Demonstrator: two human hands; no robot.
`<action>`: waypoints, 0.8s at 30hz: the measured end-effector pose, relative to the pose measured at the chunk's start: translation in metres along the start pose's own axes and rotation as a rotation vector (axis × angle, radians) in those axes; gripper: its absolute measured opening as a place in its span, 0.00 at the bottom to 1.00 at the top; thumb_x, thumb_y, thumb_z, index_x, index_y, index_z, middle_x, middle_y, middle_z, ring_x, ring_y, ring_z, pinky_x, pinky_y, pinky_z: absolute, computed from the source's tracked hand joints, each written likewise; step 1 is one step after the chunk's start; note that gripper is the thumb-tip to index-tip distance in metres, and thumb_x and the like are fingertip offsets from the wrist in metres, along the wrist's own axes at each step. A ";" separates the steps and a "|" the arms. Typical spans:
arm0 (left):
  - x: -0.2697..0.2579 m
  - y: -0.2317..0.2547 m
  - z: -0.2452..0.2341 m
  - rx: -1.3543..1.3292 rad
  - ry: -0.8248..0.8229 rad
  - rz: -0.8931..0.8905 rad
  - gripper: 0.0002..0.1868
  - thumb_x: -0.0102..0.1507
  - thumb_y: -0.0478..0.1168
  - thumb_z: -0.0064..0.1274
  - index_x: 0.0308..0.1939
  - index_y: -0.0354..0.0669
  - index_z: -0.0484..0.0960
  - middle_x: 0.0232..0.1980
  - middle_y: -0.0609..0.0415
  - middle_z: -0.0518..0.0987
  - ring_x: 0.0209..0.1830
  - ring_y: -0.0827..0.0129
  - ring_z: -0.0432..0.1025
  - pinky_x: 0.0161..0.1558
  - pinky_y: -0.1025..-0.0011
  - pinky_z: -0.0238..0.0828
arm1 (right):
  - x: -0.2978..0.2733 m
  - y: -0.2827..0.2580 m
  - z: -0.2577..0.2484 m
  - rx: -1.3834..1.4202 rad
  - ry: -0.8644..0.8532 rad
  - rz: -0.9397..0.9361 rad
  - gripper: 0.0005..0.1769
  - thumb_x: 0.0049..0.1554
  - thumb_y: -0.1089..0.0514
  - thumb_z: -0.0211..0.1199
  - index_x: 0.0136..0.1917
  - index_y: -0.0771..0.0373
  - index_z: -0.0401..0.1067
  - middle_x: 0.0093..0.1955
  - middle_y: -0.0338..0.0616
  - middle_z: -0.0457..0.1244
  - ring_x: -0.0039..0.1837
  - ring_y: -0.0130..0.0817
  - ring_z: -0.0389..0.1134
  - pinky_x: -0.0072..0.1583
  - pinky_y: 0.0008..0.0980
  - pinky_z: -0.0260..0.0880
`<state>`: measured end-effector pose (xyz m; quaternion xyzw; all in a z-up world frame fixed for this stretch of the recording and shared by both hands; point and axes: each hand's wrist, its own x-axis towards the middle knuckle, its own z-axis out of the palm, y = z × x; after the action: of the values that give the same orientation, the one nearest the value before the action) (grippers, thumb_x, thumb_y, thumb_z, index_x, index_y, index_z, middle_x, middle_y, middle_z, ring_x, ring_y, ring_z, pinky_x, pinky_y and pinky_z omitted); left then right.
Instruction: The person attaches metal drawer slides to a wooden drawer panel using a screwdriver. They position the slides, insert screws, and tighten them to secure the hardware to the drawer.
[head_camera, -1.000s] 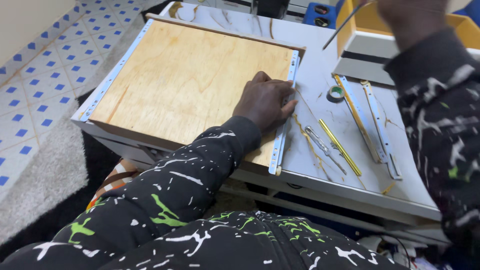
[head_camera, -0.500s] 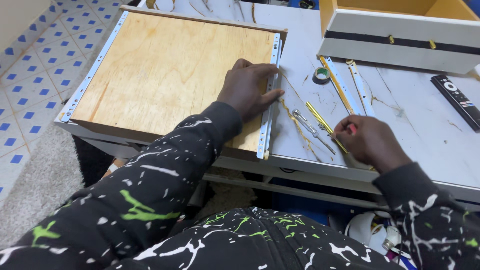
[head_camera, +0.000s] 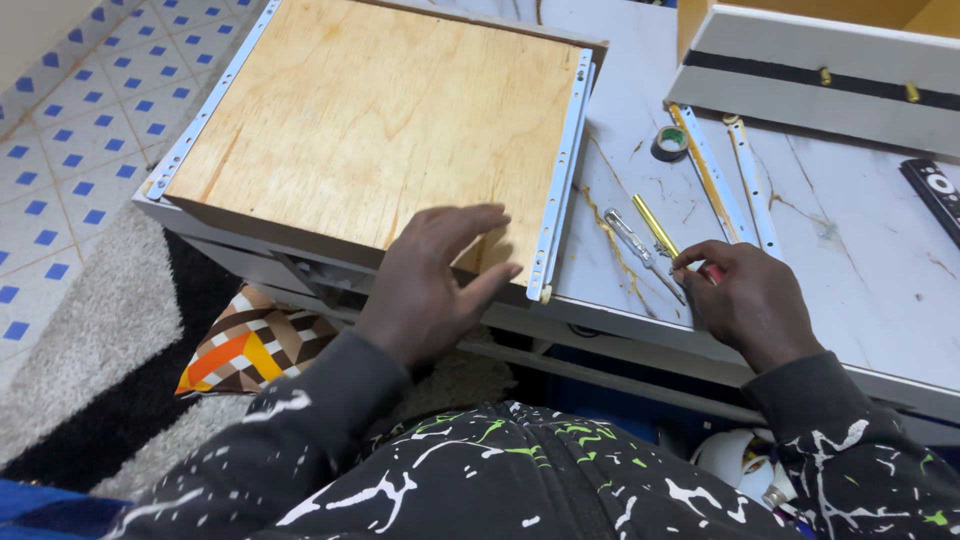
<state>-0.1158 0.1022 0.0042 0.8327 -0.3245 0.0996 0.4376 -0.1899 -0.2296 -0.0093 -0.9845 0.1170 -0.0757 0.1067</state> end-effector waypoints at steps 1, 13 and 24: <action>-0.007 0.002 -0.002 -0.016 0.016 0.003 0.23 0.61 0.47 0.64 0.57 0.42 0.82 0.60 0.47 0.82 0.61 0.54 0.73 0.60 0.59 0.71 | 0.000 0.000 0.000 0.003 -0.003 -0.008 0.10 0.57 0.51 0.65 0.50 0.52 0.82 0.42 0.56 0.68 0.42 0.51 0.70 0.49 0.47 0.71; -0.023 0.007 0.005 0.035 0.026 0.004 0.27 0.54 0.51 0.70 0.53 0.42 0.81 0.57 0.52 0.82 0.64 0.56 0.67 0.61 0.59 0.67 | 0.009 -0.013 -0.006 -0.039 -0.114 0.070 0.12 0.59 0.48 0.64 0.52 0.54 0.81 0.38 0.52 0.68 0.42 0.50 0.70 0.49 0.47 0.70; -0.011 0.016 0.022 0.175 0.007 -0.046 0.33 0.48 0.64 0.72 0.44 0.49 0.77 0.54 0.60 0.71 0.63 0.56 0.59 0.63 0.48 0.48 | 0.012 -0.069 -0.049 0.785 -0.188 0.195 0.17 0.60 0.51 0.65 0.55 0.67 0.73 0.37 0.43 0.63 0.33 0.28 0.62 0.33 0.28 0.65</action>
<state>-0.1366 0.0828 -0.0034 0.8746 -0.2936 0.1203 0.3667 -0.1720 -0.1763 0.0548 -0.8561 0.1616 -0.0141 0.4907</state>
